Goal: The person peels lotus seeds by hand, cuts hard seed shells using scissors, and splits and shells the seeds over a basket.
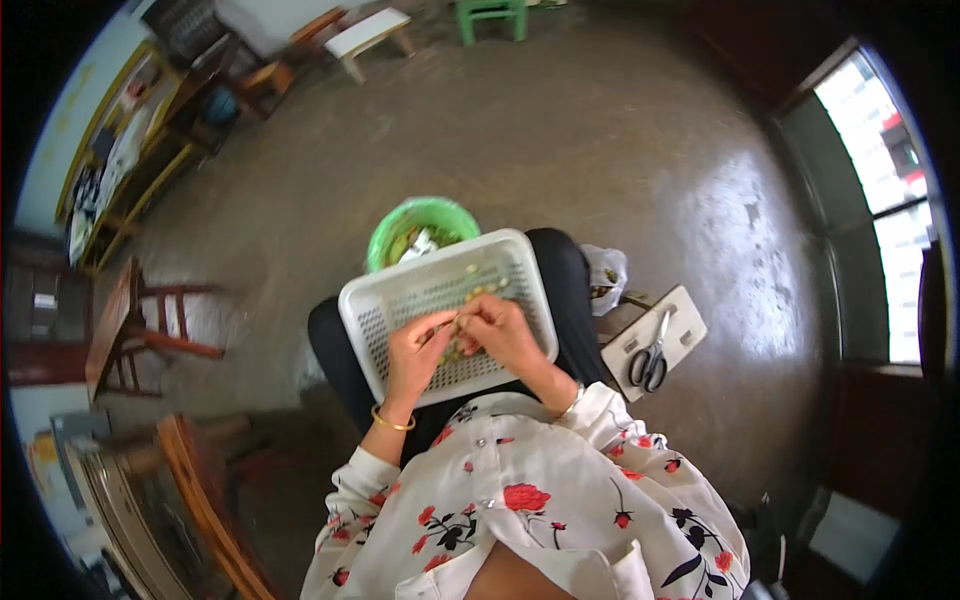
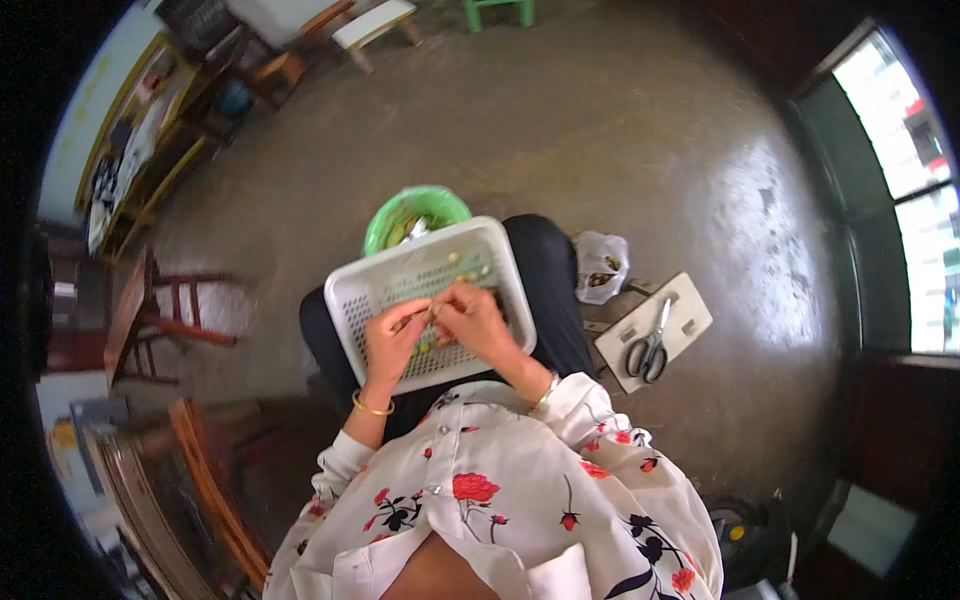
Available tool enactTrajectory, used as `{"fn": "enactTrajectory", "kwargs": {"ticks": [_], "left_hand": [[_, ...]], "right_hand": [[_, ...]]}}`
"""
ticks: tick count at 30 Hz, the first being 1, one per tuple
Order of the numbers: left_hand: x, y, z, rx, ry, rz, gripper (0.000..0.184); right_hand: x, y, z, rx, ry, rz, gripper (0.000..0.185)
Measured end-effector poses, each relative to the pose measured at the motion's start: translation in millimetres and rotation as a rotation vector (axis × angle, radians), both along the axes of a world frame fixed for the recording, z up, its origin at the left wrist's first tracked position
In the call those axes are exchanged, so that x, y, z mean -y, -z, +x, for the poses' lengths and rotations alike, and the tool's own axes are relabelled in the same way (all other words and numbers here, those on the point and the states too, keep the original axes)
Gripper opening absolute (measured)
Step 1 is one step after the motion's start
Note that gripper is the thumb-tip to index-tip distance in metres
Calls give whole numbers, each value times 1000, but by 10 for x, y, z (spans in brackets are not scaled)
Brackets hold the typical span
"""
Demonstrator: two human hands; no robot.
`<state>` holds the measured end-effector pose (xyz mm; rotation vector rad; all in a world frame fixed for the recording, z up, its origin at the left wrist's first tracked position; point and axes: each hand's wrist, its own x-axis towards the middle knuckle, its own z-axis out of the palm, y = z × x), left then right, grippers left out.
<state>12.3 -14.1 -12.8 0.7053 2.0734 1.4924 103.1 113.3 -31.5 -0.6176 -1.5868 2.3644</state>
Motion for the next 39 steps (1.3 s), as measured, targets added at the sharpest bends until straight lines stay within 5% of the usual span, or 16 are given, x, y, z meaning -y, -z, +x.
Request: {"fn": "enactTrajectory", "kwargs": {"ticks": [6,17,21,24,26,29,39], "left_hand": [[9,10,17,-359,53,106,21],[-71,179,-13,-168,33,99,18],[-62,167,-44,-93,56,118,18],[-17,191,-81,19,99,148,20],[15,207,-85,380,63,196,22],[6,-46,-66,318,58,26,26],[73,-22,-112,221,268,105,23]], "right_hand": [[-13,-106,-46,91,-54,-16,10],[12,28,-88,108,48,173,12],[-8,-48,-49,111,56,60,11],[-2,-118,-1,131,65,-13,11],[-4,-130,9,65,30,-3,10],[-14,-153,12,22,12,75,9],[-25,-150,82,-40,-89,317,5]]}}
